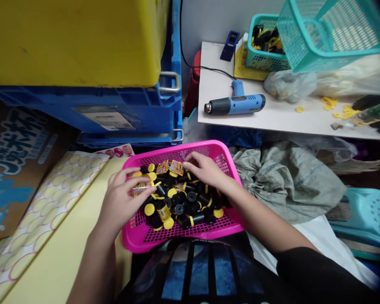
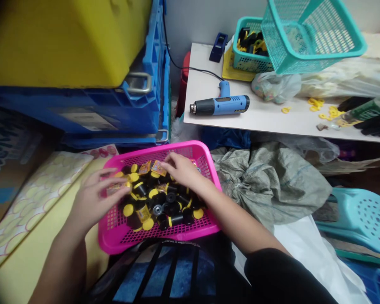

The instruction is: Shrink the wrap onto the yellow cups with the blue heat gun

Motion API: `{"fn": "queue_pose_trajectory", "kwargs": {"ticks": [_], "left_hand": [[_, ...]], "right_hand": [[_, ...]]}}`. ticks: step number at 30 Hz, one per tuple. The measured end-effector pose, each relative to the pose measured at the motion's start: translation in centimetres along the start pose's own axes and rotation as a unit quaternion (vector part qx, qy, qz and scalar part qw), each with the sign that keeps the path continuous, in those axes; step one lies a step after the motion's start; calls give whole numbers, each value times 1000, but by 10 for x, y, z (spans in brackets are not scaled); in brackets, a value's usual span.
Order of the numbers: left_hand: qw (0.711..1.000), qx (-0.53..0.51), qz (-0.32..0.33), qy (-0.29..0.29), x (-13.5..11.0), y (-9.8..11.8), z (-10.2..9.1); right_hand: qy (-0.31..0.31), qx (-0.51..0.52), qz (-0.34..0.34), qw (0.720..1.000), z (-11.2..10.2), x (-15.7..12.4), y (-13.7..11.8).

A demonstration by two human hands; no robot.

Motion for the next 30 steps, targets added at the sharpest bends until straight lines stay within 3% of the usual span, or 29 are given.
{"fn": "queue_pose_trajectory", "kwargs": {"ticks": [3,12,17,30], "left_hand": [[996,74,24,-31,-3,-12,3],[999,-40,-2,-26,20,9,27],[997,-72,-23,8,23,9,19],[994,-107,-34,4,24,8,20]], "right_hand": [[-7,-72,11,997,9,7,0],[-34,-187,-33,981,54,3,-21],[-31,-218,-33,975,51,3,-11],[-45,-257,-94,961,46,7,-3]]}}
Point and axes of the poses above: each hand's wrist, its own x-axis towards the middle knuckle, its own z-axis out of the palm, y = z × x, the point moved 5 cm from there along x, towards the middle knuckle, and after that the axes turned 2 degrees about y, right-handed, at the moved point
